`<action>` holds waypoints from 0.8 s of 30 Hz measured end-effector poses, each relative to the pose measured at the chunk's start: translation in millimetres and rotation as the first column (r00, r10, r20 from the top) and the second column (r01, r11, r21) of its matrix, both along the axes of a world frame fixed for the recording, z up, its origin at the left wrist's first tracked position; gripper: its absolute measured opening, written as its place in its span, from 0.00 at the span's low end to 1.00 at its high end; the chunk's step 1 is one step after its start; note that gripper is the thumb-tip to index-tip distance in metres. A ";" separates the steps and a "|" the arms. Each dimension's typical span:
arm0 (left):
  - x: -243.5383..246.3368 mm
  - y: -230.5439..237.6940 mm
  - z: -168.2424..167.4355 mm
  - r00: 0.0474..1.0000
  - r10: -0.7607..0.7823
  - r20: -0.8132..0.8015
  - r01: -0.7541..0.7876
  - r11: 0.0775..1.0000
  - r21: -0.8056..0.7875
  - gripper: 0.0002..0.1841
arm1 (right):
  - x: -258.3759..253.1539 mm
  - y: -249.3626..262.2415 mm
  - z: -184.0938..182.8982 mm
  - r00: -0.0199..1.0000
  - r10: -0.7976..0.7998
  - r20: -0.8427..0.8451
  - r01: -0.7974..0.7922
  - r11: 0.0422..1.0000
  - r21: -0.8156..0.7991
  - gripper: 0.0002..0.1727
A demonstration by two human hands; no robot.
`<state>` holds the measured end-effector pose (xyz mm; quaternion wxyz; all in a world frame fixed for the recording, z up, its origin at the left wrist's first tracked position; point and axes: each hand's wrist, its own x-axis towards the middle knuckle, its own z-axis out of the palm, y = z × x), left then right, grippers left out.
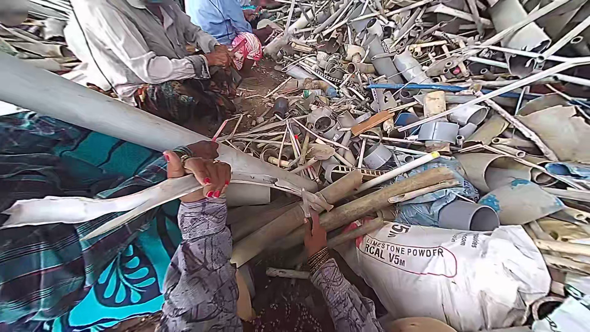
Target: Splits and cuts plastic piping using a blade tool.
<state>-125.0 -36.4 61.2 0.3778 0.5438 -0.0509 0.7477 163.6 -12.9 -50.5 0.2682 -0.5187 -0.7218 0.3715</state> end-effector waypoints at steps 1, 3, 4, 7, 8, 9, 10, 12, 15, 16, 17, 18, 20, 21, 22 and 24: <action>0.9 -0.3 0.8 1.000 -0.010 -0.008 0.010 1.000 0.008 0.29 | 6.7 9.1 -10.2 1.000 -0.014 -0.023 0.014 1.000 -0.006 0.25; 2.6 -0.6 0.7 0.999 0.018 -0.036 -0.018 1.000 0.008 0.33 | 17.9 28.6 -24.4 0.994 0.007 -0.108 0.011 0.986 0.168 0.21; 5.3 -2.8 0.3 0.998 0.055 -0.006 -0.055 0.998 -0.024 0.35 | 21.9 38.2 -24.2 0.990 0.056 -0.127 -0.018 0.959 0.284 0.20; 4.2 -2.9 -1.9 0.996 0.084 0.041 -0.080 0.993 -0.089 0.38 | 22.1 79.5 1.0 0.974 0.226 0.004 -0.190 0.809 0.556 0.21; 3.2 -0.9 -2.3 0.997 0.071 0.033 -0.068 0.994 -0.083 0.37 | 18.7 95.3 12.7 0.954 0.285 0.089 -0.273 0.716 0.643 0.22; 2.7 1.7 -1.2 0.998 0.055 0.024 -0.054 0.996 -0.067 0.37 | 13.0 112.8 24.1 0.925 0.335 0.178 -0.355 0.599 0.718 0.22; 2.8 4.4 0.4 0.999 0.035 0.019 -0.034 0.998 -0.048 0.36 | 5.8 130.2 35.0 0.890 0.381 0.251 -0.424 0.485 0.765 0.22; 6.3 6.1 4.5 0.999 0.049 0.020 -0.048 0.999 -0.022 0.33 | -9.6 153.2 54.3 0.808 0.465 0.362 -0.528 0.296 0.796 0.19; 15.5 6.8 25.1 0.994 -0.001 -0.107 0.011 0.995 0.095 0.20 | -29.9 167.4 72.2 0.696 0.519 0.497 -0.614 0.070 0.786 0.16; 17.7 7.6 27.8 0.993 -0.036 -0.116 0.047 0.995 0.091 0.17 | -33.7 170.2 72.8 0.668 0.523 0.529 -0.634 0.029 0.773 0.17; 16.9 11.3 22.6 0.994 -0.095 -0.059 0.098 0.994 0.054 0.17 | -35.3 173.6 70.5 0.654 0.526 0.543 -0.645 0.012 0.764 0.17; 11.0 17.8 10.1 0.987 -0.162 0.014 0.162 0.987 0.003 0.18 | -34.6 177.8 65.8 0.652 0.526 0.546 -0.647 0.011 0.763 0.17; -8.5 27.4 -14.7 0.989 -0.145 0.009 0.145 0.989 -0.002 0.32 | -25.4 186.5 53.0 0.650 0.515 0.559 -0.664 0.027 0.747 0.16; -12.6 27.3 -19.3 0.994 -0.109 0.007 0.109 0.994 0.002 0.37 | -16.3 191.1 47.2 0.637 0.510 0.578 -0.690 0.041 0.723 0.15; -13.5 24.4 -18.1 0.997 -0.075 -0.003 0.075 0.997 0.012 0.38 | -6.5 194.2 41.9 0.618 0.505 0.603 -0.721 0.056 0.691 0.16; -13.1 22.7 -9.4 0.998 -0.007 -0.060 0.010 0.998 0.057 0.37 | 4.9 198.0 42.1 0.594 0.486 0.640 -0.756 0.067 0.651 0.19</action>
